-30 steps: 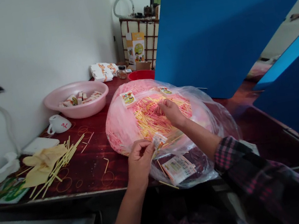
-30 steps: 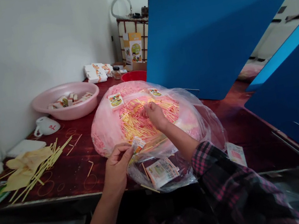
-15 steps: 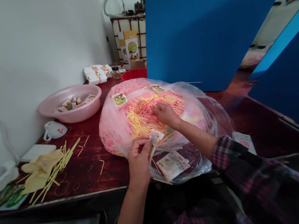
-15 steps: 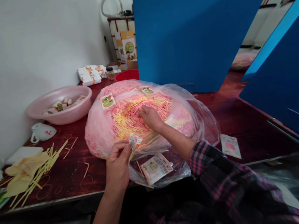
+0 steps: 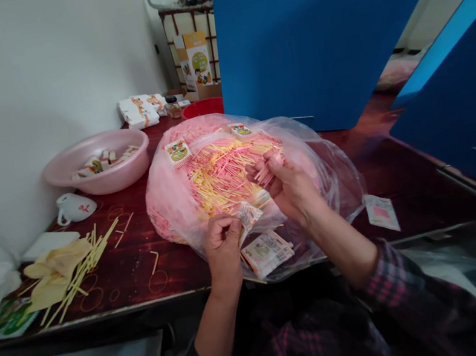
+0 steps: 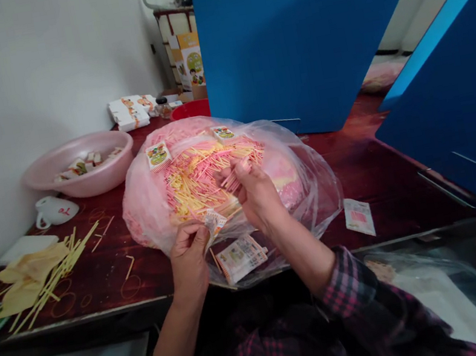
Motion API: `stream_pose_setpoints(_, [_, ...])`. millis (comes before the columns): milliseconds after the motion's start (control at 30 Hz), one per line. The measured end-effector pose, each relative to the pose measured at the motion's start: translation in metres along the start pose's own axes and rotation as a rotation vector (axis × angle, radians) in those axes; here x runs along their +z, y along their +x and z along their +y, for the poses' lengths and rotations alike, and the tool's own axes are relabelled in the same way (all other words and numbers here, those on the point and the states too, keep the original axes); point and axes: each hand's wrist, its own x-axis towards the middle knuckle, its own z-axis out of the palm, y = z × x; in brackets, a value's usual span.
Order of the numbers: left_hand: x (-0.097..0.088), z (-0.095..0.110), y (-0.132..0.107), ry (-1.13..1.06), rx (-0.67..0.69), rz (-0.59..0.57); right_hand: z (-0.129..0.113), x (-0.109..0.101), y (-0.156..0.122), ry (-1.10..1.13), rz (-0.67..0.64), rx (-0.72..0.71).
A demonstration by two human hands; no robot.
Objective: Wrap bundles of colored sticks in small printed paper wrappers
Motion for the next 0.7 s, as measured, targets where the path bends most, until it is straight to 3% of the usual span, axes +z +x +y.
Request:
stream_pose_setpoints(67, [0.005, 0.001, -0.003, 0.023, -0.013, -0.026, -0.005, 0.005, -0.025, 0.158, 0.012, 0.07])
stream_pose_setpoints(200, [0.016, 0.007, -0.01, 0.113, -0.03, -0.097, -0.004, 0.012, -0.055, 0.199, 0.123, 0.083])
stream_pose_setpoints(367, [0.025, 0.018, -0.015, 0.254, 0.139, -0.143, -0.002, 0.012, -0.062, 0.195, 0.219, 0.041])
stream_pose_setpoints(533, [0.027, 0.018, -0.017, 0.354, 0.382, -0.062, -0.005, 0.007, -0.07, 0.287, 0.229, -0.026])
stream_pose_setpoints(700, [0.027, 0.011, -0.016, 0.407, 0.384, -0.023, -0.001, -0.011, -0.076, 0.173, 0.19, -0.109])
